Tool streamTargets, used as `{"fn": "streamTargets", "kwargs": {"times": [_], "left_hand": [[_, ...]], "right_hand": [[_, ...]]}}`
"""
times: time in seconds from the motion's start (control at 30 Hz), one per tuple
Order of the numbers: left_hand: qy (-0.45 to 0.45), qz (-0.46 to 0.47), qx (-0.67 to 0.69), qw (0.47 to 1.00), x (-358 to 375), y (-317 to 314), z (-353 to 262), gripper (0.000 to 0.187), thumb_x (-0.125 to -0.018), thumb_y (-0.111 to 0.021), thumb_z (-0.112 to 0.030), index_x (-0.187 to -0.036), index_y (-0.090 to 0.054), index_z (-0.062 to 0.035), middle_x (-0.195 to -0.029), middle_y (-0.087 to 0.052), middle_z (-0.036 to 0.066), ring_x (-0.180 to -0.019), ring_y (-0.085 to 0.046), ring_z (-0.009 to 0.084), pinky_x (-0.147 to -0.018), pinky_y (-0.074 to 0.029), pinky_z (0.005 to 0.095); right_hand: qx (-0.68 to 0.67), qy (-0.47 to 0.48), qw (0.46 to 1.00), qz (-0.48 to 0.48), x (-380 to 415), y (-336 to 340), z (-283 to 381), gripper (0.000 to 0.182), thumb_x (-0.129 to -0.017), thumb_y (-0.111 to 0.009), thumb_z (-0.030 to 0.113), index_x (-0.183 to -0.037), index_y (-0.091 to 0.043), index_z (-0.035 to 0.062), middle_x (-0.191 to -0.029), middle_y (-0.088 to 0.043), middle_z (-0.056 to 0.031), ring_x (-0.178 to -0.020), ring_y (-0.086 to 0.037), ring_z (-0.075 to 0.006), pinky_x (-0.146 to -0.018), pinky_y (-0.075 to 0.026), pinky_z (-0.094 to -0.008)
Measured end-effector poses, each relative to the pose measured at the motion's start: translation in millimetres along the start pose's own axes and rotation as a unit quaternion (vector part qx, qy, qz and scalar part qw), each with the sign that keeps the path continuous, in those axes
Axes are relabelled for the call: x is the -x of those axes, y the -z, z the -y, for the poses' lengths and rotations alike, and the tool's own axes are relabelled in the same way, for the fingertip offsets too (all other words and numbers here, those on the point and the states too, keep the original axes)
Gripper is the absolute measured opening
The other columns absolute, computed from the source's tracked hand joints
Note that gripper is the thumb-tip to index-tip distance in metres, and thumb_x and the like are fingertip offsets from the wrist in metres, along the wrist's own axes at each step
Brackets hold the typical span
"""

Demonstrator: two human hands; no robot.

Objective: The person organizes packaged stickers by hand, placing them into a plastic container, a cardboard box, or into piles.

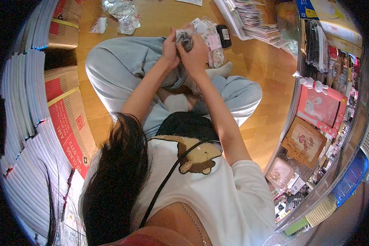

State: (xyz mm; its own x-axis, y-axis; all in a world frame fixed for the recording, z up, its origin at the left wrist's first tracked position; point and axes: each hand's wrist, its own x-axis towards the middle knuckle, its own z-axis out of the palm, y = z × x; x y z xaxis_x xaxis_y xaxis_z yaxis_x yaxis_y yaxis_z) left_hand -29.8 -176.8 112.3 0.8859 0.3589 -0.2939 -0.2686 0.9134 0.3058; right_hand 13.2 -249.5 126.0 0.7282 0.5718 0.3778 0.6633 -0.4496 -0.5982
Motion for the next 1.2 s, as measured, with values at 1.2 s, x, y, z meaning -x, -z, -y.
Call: {"fn": "streamTargets", "kwargs": {"times": [1.2], "left_hand": [[0.006,0.015,-0.015,1.000,4,-1,6,0.057,-0.095,-0.020,-0.047,-0.127,-0.038,-0.0043,-0.126,-0.045,0.008,-0.117,-0.042,0.0206,-0.101,-0.032,0.0377]], "right_hand": [[0.080,-0.023,0.996,-0.038,-40,-8,-8,0.029,-0.070,-0.069,0.025,-0.085,-0.057,0.0026,-0.076,-0.058,-0.0160,-0.069,-0.057,-0.0366,-0.060,-0.046,-0.0392]]}}
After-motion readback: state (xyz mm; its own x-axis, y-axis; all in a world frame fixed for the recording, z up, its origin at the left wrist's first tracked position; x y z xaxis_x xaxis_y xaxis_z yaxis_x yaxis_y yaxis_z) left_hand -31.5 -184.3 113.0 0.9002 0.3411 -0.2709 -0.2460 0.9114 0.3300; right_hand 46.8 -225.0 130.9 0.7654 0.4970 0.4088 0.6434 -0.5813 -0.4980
